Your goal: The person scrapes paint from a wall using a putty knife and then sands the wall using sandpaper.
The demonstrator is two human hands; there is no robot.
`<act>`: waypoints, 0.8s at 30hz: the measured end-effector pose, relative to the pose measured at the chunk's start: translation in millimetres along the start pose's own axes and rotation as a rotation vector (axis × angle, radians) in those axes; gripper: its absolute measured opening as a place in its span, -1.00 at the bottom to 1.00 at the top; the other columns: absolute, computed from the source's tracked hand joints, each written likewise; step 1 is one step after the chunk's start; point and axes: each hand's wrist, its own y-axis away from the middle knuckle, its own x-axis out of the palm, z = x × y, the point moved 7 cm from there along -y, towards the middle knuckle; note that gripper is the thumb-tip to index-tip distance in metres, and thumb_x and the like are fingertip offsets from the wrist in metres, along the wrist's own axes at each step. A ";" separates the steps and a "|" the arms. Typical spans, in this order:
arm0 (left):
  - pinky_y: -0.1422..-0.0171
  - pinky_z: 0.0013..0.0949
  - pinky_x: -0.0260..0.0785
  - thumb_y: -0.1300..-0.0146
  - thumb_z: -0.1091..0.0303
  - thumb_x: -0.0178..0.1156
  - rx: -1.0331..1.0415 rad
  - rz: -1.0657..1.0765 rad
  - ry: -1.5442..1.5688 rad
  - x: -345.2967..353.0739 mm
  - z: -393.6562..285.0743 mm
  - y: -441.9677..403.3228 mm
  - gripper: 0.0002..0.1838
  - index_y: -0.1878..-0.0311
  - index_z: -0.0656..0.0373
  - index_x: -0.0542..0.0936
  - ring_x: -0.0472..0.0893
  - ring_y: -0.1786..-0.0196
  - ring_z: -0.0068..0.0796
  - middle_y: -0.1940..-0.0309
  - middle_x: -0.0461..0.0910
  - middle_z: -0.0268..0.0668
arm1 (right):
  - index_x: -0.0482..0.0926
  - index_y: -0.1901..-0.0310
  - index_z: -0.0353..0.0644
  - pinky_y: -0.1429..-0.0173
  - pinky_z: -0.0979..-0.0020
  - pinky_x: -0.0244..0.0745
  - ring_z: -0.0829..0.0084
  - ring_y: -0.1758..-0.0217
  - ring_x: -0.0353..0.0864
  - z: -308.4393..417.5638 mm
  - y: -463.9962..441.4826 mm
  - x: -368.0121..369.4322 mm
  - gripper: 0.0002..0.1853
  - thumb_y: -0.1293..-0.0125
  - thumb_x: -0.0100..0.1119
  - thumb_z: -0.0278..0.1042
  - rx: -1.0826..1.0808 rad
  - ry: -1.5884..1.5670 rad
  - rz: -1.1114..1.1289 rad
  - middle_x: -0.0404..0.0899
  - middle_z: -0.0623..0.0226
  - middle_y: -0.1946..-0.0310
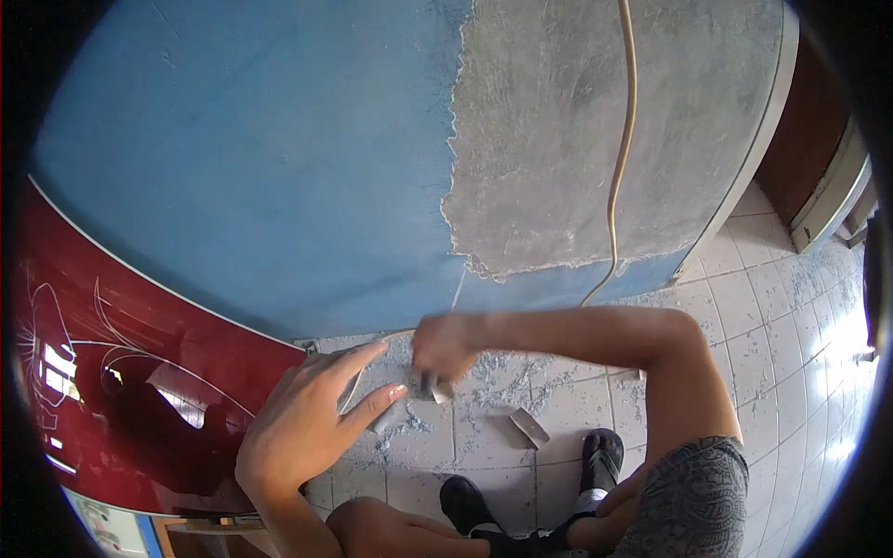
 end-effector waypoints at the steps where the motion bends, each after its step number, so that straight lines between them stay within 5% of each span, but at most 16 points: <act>1: -0.37 -0.03 0.36 -0.41 -0.13 0.15 0.011 0.013 0.016 -0.1 -2.3 -0.6 -0.34 -0.35 0.21 0.47 0.51 -0.30 0.10 -0.26 0.54 0.02 | 0.73 0.34 -0.26 -0.11 0.08 0.58 0.00 0.08 0.70 -28.7 3.7 -4.4 -0.67 -0.13 0.27 -0.10 0.073 -0.048 -0.045 0.72 0.02 0.33; 3: -0.38 -0.03 0.36 -0.41 -0.13 0.15 0.032 0.008 0.014 -1.6 -6.3 1.0 -0.34 -0.35 0.21 0.47 0.51 -0.30 0.10 -0.26 0.54 0.02 | 0.73 0.32 -0.25 -0.10 0.08 0.58 0.01 0.08 0.70 -43.9 4.4 -7.4 -0.65 -0.12 0.28 -0.07 0.185 -0.049 -0.084 0.72 0.02 0.31; 7: -0.37 -0.04 0.36 -0.40 -0.14 0.15 0.051 -0.030 -0.020 -1.5 -8.1 3.1 -0.34 -0.32 0.22 0.49 0.53 -0.28 0.10 -0.23 0.56 0.03 | 0.74 0.31 -0.23 -0.08 0.10 0.59 0.07 0.07 0.71 32.1 -5.2 14.2 -0.60 -0.14 0.29 0.01 -0.086 0.047 0.040 0.72 0.06 0.28; 11: -0.36 -0.04 0.37 -0.40 -0.14 0.16 0.067 -0.054 0.005 1.3 -4.0 -0.8 -0.34 -0.30 0.23 0.51 0.53 -0.27 0.09 -0.23 0.57 0.03 | 0.74 0.34 -0.22 -0.06 0.11 0.60 0.08 0.08 0.72 -9.0 -12.1 32.1 -0.62 -0.13 0.27 -0.01 -0.026 0.011 0.156 0.72 0.07 0.30; 17: -0.34 -0.05 0.38 -0.40 -0.14 0.16 0.063 -0.043 0.008 0.2 -4.8 4.2 -0.34 -0.31 0.23 0.50 0.53 -0.28 0.09 -0.23 0.56 0.04 | 0.72 0.28 -0.21 -0.10 0.09 0.59 0.05 0.07 0.71 41.2 -32.5 27.2 -0.63 -0.13 0.27 -0.02 -0.130 -0.012 -0.016 0.71 0.07 0.28; 20: -0.34 -0.04 0.38 -0.40 -0.14 0.16 0.090 -0.070 0.002 1.0 -2.1 6.1 -0.34 -0.31 0.23 0.50 0.54 -0.26 0.09 -0.21 0.57 0.05 | 0.71 0.27 -0.22 -0.13 0.06 0.57 0.05 0.01 0.70 7.7 -20.9 20.1 -0.65 -0.11 0.28 -0.07 -0.109 0.067 0.231 0.70 0.05 0.27; 23: -0.33 -0.03 0.39 -0.40 -0.14 0.16 0.048 -0.025 0.004 -4.0 -3.2 11.9 -0.34 -0.30 0.23 0.50 0.54 -0.26 0.10 -0.20 0.58 0.04 | 0.71 0.34 -0.22 -0.07 0.06 0.59 0.05 0.05 0.72 -28.5 -27.7 17.8 -0.66 -0.10 0.27 -0.06 0.052 0.007 0.050 0.71 0.04 0.29; 24: -0.18 -0.11 0.41 -0.39 -0.11 0.19 0.064 -0.041 0.010 -4.6 -2.9 11.9 -0.36 -0.32 0.21 0.50 0.54 -0.08 -0.02 -0.14 0.60 0.03 | 0.71 0.36 -0.22 -0.05 0.06 0.60 0.05 0.06 0.73 0.1 -34.6 20.9 -0.67 -0.10 0.27 -0.06 -0.006 0.016 0.046 0.72 0.05 0.30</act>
